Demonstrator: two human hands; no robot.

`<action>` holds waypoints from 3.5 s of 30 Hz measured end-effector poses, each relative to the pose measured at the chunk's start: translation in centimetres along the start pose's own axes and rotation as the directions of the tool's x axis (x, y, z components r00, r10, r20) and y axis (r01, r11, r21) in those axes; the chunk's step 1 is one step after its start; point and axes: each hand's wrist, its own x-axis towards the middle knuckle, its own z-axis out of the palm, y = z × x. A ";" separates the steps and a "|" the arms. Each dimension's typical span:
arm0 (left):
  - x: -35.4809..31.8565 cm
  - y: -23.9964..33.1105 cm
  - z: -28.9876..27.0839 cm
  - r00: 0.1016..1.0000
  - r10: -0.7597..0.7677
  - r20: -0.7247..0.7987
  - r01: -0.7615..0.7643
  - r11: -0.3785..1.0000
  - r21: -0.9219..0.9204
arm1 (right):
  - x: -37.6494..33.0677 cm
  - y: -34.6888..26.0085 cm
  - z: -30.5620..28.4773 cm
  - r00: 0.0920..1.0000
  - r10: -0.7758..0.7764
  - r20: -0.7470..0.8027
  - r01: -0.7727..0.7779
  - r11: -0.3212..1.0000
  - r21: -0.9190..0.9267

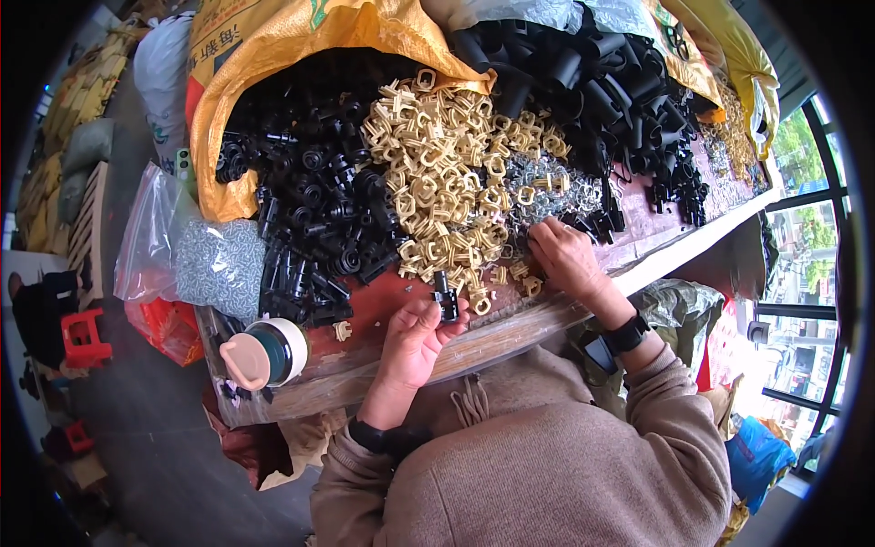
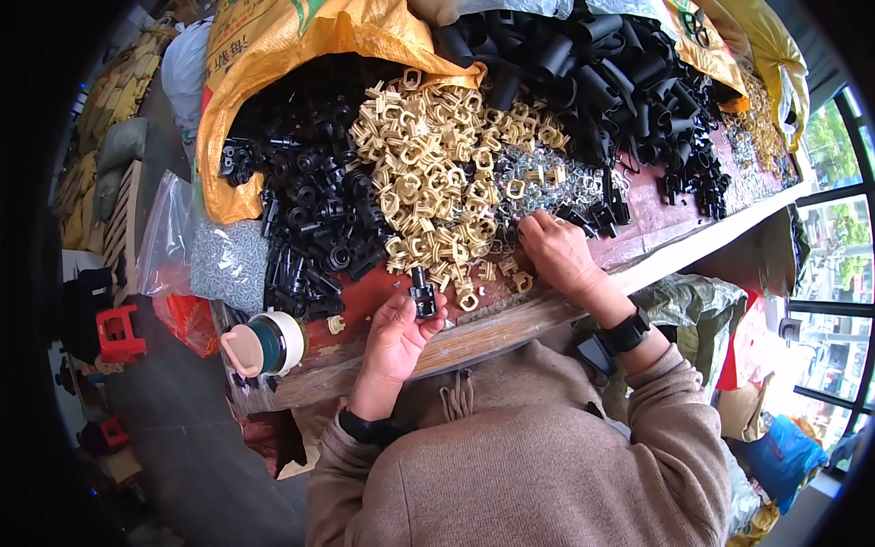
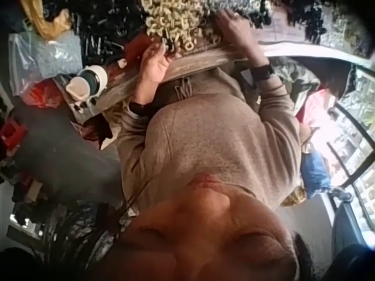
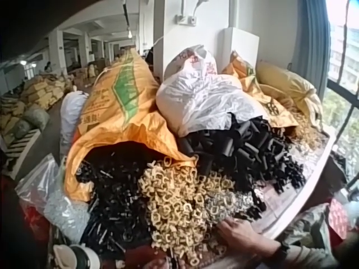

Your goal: The person assembles components by hand, picking up a black plastic part and inserting a small beige clip and a metal ring into it. They then slide a larger black sleeve over the assembly, pressing the pieces together before setting the finished unit aside and repeating the process.

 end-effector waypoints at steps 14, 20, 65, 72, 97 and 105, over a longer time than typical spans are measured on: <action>0.2 -0.7 1.2 0.996 0.011 0.086 -0.019 0.996 0.086 | -1.1 -2.2 -0.4 0.836 0.224 0.500 -0.361 -0.462 0.810; 1.4 -1.6 2.6 0.980 0.120 0.158 -0.136 0.986 0.097 | -1.4 -6.3 0.4 0.857 0.125 0.500 -0.383 -0.494 0.781; -0.2 -1.7 2.2 0.999 -0.037 0.023 0.032 0.982 0.186 | -1.2 -7.5 -3.0 0.983 -0.174 -0.060 0.167 0.712 0.682; -0.3 -1.1 1.5 0.973 -0.203 0.109 0.196 0.978 0.070 | -1.4 -7.4 -2.9 0.963 -0.249 -0.100 0.247 0.679 0.692; 0.2 -0.9 1.7 0.994 -0.075 0.074 0.065 0.990 0.126 | -1.4 -6.3 -0.6 0.891 0.072 0.448 -0.429 -0.182 0.885; 1.0 -1.5 1.7 0.992 -0.082 0.098 0.082 0.997 0.006 | -1.5 -6.6 -1.0 0.993 -0.111 0.049 0.067 0.834 0.547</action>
